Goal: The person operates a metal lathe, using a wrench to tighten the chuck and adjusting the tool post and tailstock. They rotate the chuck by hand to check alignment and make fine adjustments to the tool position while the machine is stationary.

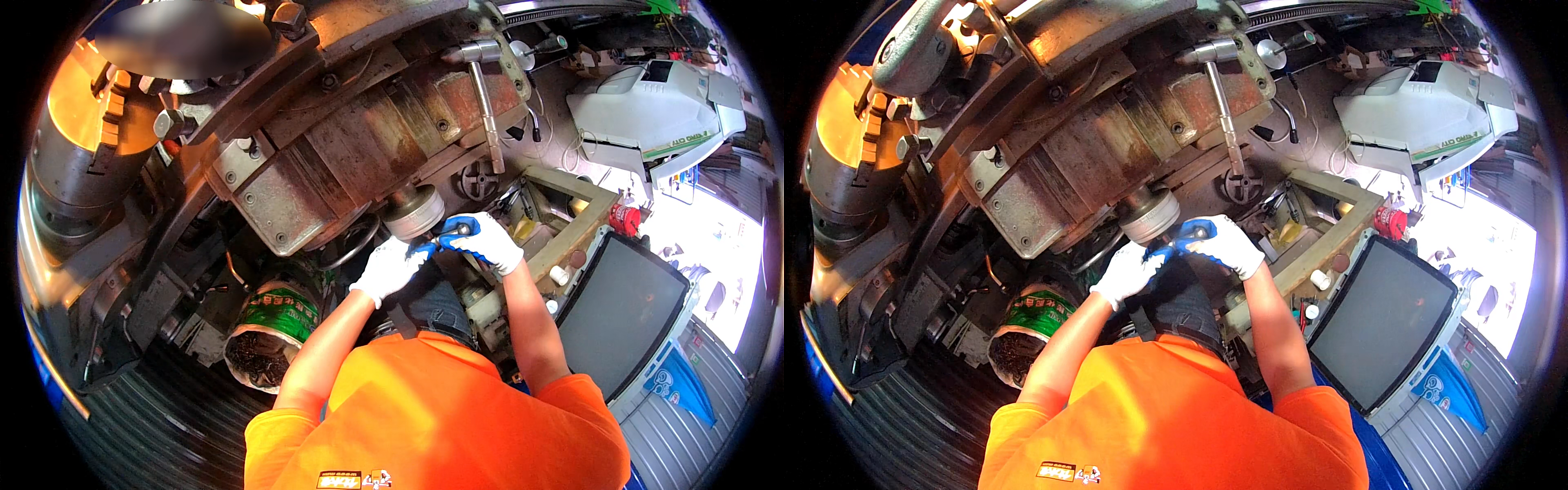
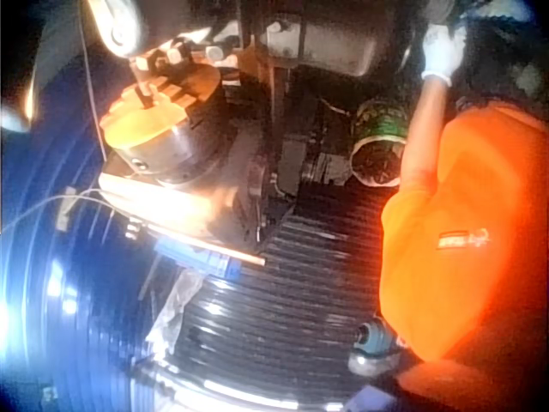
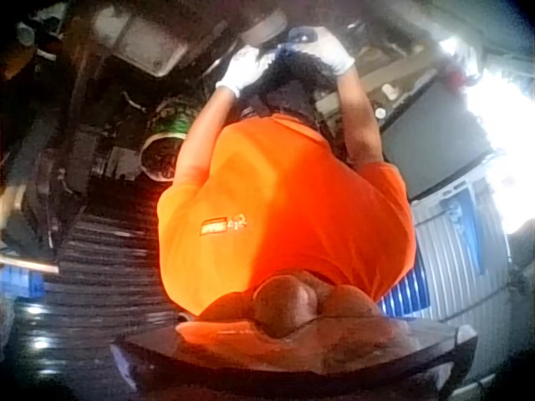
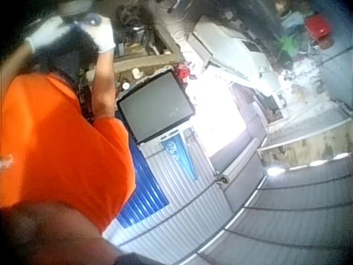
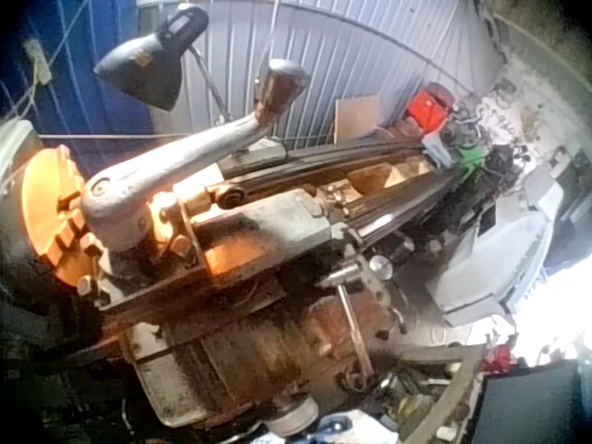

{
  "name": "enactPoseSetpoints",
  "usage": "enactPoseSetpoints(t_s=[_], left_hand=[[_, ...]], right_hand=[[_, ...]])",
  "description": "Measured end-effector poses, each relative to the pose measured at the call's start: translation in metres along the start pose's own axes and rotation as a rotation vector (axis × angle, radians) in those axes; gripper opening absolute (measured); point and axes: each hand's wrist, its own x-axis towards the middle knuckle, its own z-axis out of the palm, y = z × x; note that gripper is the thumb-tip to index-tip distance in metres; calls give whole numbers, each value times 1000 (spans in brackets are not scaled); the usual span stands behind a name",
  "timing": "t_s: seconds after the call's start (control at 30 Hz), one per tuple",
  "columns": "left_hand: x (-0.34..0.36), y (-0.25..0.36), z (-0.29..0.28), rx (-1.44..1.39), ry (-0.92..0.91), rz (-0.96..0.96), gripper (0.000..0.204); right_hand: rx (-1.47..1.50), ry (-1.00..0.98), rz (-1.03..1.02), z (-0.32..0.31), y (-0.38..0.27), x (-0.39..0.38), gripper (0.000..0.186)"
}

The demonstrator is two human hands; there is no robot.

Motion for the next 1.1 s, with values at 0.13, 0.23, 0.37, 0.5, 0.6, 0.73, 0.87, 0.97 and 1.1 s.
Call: enactPoseSetpoints(t_s=[0.13,0.23,0.37,0.5,0.6,0.73,0.87,0.97,1.1], left_hand=[[1,2,-1,11,-37,-31,41],[0,1,1,-8,24,3,41],[0,1,0,36,-20,-38,43],[-1,8,-4,24,-17,-47,46],[-1,7,-4,27,-11,-44,48],[-1,2,0,41,-6,-28,49],[0,-1,2,30,2,-19,49],[1,3,-1,23,-16,-30,48],[-1,6,-2,29,-3,-30,48]], right_hand=[[18,4,17,1,-2,-1,34],[1,0,12,1,-4,-1,32],[12,-11,17,0,-2,1,31],[-5,-3,19,-1,4,3,31],[6,-21,17,-3,6,3,33],[18,-33,5,-3,8,3,36],[-42,-35,43,-2,-4,2,37],[14,-8,12,1,-3,2,29],[30,-11,9,1,-7,0,28]])
